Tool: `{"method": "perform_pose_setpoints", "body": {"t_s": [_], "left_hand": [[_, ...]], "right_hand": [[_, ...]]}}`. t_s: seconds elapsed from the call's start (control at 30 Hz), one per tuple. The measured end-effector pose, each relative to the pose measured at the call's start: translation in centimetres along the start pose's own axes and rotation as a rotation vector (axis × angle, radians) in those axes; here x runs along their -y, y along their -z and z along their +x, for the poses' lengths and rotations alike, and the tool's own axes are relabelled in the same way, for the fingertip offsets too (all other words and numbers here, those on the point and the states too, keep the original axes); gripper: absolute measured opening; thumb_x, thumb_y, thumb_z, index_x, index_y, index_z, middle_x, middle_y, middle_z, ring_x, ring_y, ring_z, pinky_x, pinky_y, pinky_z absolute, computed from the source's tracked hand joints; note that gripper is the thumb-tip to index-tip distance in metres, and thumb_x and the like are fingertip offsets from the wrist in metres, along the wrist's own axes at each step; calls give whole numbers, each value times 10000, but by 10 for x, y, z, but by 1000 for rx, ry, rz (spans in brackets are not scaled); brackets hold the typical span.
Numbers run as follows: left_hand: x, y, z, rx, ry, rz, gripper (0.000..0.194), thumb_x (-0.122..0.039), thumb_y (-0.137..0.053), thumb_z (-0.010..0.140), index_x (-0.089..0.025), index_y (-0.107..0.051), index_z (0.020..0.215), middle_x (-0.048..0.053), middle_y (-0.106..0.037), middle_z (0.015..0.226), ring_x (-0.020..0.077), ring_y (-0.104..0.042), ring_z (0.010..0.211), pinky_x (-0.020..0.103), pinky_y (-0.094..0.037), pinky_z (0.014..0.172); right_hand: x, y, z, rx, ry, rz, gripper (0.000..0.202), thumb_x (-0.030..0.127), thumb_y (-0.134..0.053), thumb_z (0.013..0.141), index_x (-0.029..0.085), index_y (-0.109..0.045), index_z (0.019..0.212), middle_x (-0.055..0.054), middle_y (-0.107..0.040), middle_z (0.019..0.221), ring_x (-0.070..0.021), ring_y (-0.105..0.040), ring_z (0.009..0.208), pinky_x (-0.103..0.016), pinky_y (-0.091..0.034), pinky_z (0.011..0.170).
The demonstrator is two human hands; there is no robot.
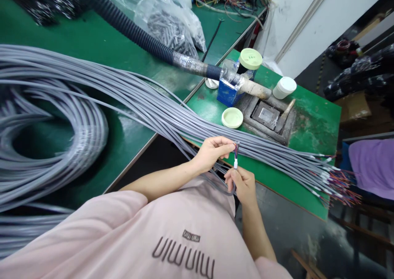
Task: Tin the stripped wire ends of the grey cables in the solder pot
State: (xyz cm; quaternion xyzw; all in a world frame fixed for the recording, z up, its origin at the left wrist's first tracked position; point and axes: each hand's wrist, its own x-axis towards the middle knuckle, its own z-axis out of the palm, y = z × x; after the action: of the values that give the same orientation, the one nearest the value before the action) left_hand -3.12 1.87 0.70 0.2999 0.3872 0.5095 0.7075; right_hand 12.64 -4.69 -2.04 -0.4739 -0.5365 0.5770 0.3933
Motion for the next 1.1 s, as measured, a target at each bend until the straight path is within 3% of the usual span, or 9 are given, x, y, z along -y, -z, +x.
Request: {"method": "perform_pose_setpoints", "body": {"t_s": [0.73, 0.97, 1.1], "left_hand": [[2, 6, -3, 1, -78, 79, 349, -449, -764, 699, -119, -659, 734, -17, -604, 539, 56, -498, 479, 186, -373, 487], [9, 2, -8, 16, -165, 125, 318, -420, -755, 723, -121, -654, 767, 6, -650, 625, 80, -577, 562, 198, -440, 556], [10, -3, -9, 44, -183, 94, 335, -426, -769, 709, -126, -628, 750, -7, -627, 599, 68, -544, 521, 193, -416, 520]], "right_hand": [[-1, -3, 1, -75, -26, 13, 327, 388, -535, 914, 173, -678, 712, 8, -549, 432, -128, -505, 434, -270, -405, 501], [9, 1, 14, -91, -17, 216, 212, 353, -604, 872, 205, -672, 1008, 47, -572, 521, -105, -491, 429, -268, -447, 513], [25, 5, 29, -140, 45, 105, 176, 339, -619, 861, 201, -674, 956, 59, -537, 455, -114, -502, 437, -267, -461, 537]]}}
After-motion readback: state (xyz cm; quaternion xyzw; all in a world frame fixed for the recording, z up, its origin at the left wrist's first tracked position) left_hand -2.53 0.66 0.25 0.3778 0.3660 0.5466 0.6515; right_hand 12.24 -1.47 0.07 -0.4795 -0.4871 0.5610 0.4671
